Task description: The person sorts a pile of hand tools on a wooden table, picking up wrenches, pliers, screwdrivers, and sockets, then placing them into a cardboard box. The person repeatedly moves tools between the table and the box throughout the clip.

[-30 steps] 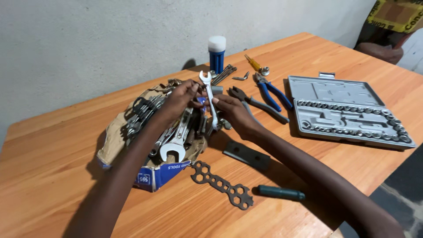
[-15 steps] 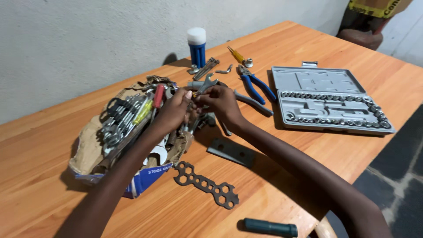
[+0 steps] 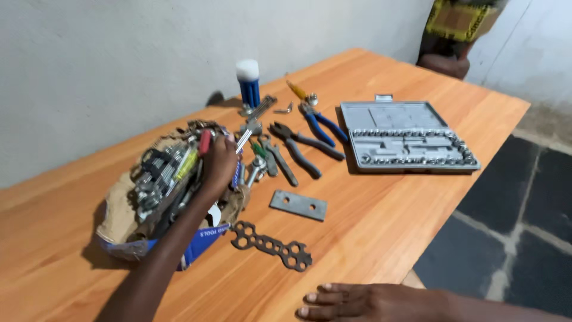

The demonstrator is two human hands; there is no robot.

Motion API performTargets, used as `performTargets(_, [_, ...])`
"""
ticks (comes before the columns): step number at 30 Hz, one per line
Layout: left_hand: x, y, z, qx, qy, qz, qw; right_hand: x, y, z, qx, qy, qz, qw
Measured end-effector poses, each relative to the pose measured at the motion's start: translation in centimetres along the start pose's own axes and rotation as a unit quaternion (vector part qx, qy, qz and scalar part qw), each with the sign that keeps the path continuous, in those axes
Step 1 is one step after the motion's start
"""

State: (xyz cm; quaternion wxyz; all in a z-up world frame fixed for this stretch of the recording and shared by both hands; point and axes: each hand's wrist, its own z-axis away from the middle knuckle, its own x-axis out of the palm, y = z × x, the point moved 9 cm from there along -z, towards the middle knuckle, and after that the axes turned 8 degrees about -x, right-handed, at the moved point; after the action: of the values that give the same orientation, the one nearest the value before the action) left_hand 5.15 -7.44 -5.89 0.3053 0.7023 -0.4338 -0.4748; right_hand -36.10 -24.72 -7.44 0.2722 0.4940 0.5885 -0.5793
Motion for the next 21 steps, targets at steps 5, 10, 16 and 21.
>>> performTargets(5, [1.0, -1.3, 0.7, -0.026, -0.002, -0.018, 1.0, -6.2, 7.9, 0.1, 0.317, 0.013, -0.077, 0.945])
performTargets(10, [0.9, -0.8, 0.8, -0.031, -0.017, 0.007, 0.999, -20.8, 22.2, -0.9, 0.2, 0.359, -0.11, 0.905])
performTargets(16, [0.6, -0.8, 0.7, -0.02, -0.024, 0.007, 0.999, -21.4, 33.4, -0.2, 0.381, 0.318, -0.014, 0.868])
performTargets(21, [0.1, 0.3, 1.5, 0.004, -0.027, 0.016, 1.0, -22.9, 35.8, 2.9, 0.429, 0.349, 0.037, 0.832])
